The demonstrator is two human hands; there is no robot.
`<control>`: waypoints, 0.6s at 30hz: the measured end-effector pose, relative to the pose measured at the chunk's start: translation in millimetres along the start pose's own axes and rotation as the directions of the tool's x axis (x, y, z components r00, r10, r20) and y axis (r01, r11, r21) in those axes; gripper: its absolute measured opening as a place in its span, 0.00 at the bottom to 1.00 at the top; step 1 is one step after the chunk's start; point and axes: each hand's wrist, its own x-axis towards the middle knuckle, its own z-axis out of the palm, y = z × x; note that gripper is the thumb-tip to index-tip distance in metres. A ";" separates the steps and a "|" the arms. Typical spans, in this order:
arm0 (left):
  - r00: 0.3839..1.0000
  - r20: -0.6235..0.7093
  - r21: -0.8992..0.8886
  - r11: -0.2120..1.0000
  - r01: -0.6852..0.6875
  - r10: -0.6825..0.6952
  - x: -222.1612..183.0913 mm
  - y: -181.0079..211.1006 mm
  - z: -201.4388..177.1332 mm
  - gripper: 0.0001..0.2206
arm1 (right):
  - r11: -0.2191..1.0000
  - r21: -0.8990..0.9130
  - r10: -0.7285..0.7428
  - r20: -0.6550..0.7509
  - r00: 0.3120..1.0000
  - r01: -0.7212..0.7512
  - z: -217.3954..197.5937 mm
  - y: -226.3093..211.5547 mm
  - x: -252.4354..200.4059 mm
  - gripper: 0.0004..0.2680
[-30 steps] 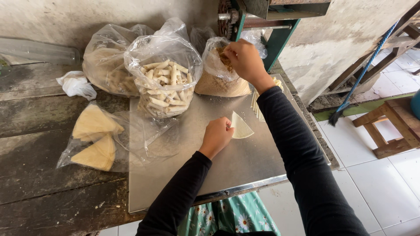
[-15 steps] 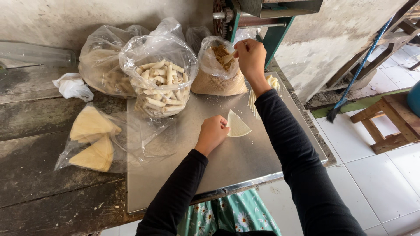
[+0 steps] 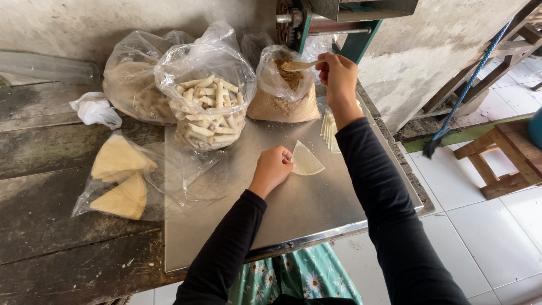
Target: The person repeatedly scoops a granular filling into triangular wrappers, folds them into cones, and places them on a metal table. The process is continuous and repetitive throughout the clip.
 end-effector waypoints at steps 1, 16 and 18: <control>1.000 0.001 0.000 1.000 0.001 -0.001 -0.2 0.3 -0.7 0.10 | 0.999 0.043 0.011 0.004 1.000 -0.012 -4.3 -3.2 -4.2 0.08; 0.997 0.052 -0.103 0.992 0.068 -0.063 1.0 4.8 -7.6 0.13 | 0.962 -0.035 0.271 0.069 0.960 -0.269 -109.6 36.7 -161.7 0.09; 0.994 0.068 -0.128 0.988 0.092 -0.084 0.2 7.9 -8.2 0.13 | 0.964 -0.144 0.239 0.086 0.967 -0.225 -109.6 42.8 -174.1 0.09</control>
